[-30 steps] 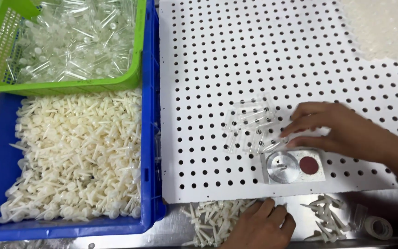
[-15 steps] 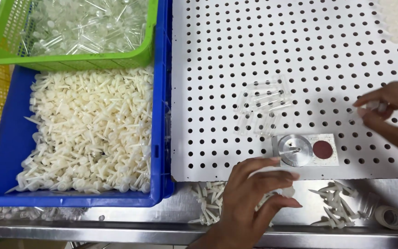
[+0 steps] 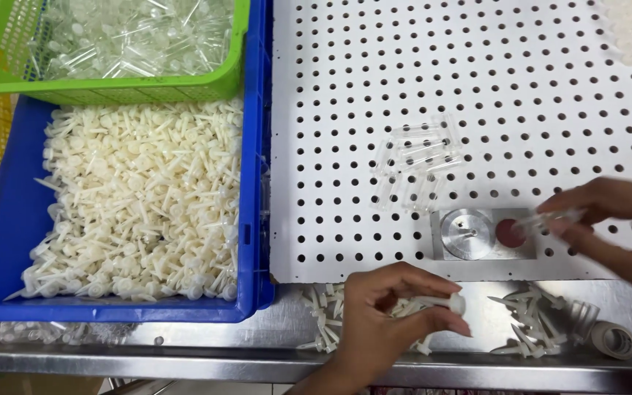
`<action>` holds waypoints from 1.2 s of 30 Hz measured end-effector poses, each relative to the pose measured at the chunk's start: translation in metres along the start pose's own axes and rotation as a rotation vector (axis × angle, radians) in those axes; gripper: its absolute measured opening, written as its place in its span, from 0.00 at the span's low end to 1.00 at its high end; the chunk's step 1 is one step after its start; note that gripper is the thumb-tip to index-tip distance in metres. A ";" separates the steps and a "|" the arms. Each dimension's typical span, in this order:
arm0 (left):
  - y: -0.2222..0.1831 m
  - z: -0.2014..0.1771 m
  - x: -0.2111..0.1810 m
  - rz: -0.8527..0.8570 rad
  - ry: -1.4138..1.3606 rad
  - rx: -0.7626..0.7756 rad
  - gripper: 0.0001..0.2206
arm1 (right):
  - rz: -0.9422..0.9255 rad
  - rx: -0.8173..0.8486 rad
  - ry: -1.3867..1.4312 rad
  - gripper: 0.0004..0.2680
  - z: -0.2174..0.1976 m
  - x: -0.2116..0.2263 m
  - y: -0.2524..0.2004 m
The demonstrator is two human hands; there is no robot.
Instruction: Assembling plastic medical vials by inserting caps/stoppers into clear tubes at a manufacturing workstation.
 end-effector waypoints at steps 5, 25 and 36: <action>0.000 -0.008 0.016 -0.312 -0.485 0.018 0.07 | -0.058 0.027 -0.176 0.14 0.017 0.081 -0.019; 0.006 -0.008 0.019 -0.333 -0.561 -0.011 0.05 | -0.543 0.080 0.220 0.16 0.031 0.071 -0.057; 0.006 -0.005 0.026 -0.372 -0.547 0.012 0.06 | -0.221 0.215 0.546 0.08 0.063 0.063 -0.068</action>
Point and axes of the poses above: each hand's wrist, its own y-axis towards the middle knuckle, its own z-axis out of the palm, x = y × z, the point moved 1 cm from there along y, towards the middle knuckle, and after that the axes turned 9 degrees about z, right-handed, at the moved point
